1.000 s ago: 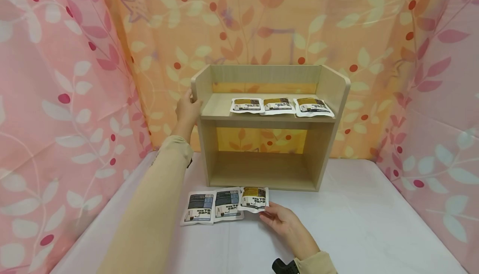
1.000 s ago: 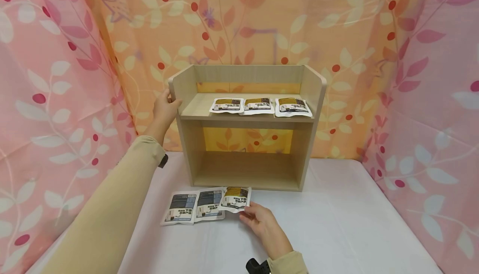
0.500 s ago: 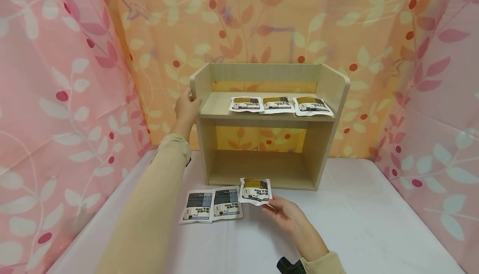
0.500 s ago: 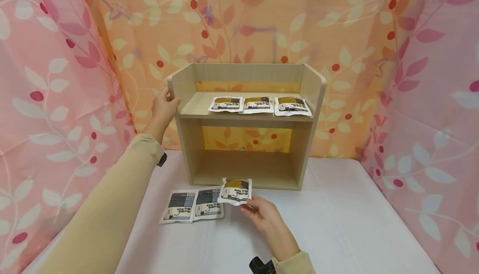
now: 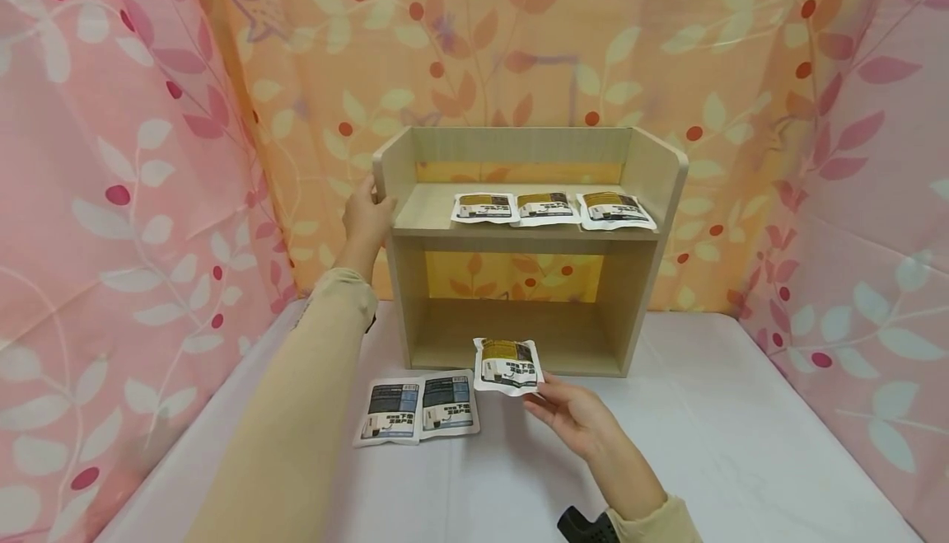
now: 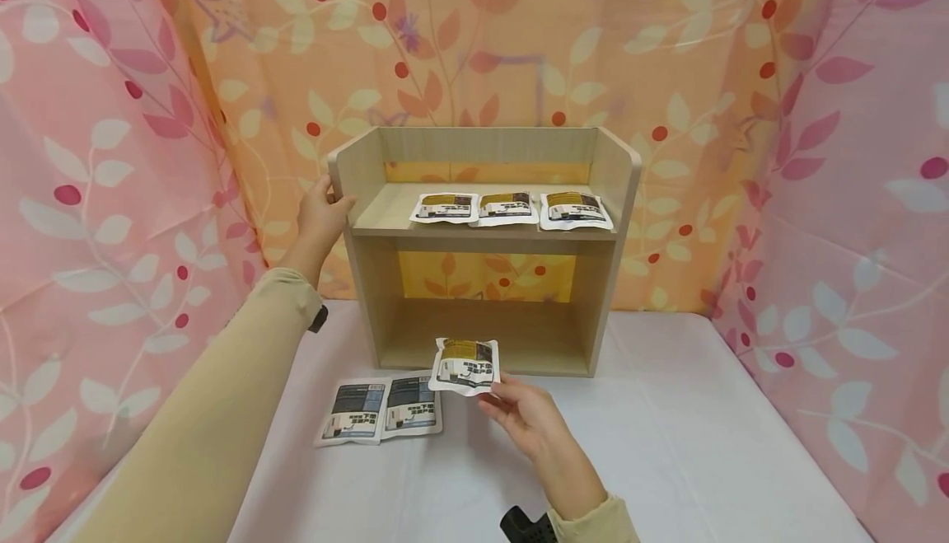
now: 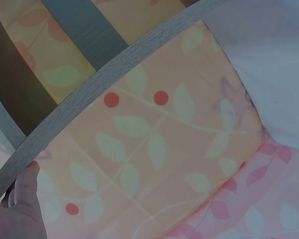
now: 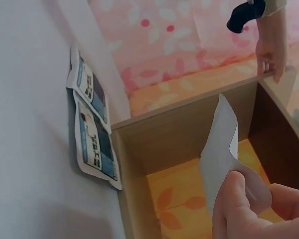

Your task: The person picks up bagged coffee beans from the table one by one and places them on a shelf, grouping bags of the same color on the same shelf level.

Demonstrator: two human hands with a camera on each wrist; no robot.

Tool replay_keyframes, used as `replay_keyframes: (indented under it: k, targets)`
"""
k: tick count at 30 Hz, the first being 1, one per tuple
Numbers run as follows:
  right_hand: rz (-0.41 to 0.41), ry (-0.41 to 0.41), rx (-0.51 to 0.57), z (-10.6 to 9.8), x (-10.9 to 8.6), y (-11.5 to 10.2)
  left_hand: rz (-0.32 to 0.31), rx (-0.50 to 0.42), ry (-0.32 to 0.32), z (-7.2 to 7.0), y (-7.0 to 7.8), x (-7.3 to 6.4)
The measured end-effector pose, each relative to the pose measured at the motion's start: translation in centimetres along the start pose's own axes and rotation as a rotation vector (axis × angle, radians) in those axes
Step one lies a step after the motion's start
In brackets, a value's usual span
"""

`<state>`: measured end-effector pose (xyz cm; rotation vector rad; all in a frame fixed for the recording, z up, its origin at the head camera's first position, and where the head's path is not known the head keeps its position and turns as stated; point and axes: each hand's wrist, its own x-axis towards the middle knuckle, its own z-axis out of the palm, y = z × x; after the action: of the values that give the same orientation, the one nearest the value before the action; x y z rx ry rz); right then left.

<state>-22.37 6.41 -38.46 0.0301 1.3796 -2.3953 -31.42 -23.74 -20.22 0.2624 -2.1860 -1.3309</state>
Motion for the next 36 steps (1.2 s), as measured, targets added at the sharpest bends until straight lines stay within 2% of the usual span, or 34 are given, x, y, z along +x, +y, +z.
replay_keyframes:
  k: [13, 36]
  targets:
    - [-0.041, -0.055, -0.031, 0.9, -1.3, -2.5, 0.008, 0.011, 0.002, 0.1, -0.1, 0.0]
    - [-0.094, -0.070, -0.059, 3.1, -3.6, -5.8, 0.007, 0.016, -0.003, -0.1, 0.0, -0.1]
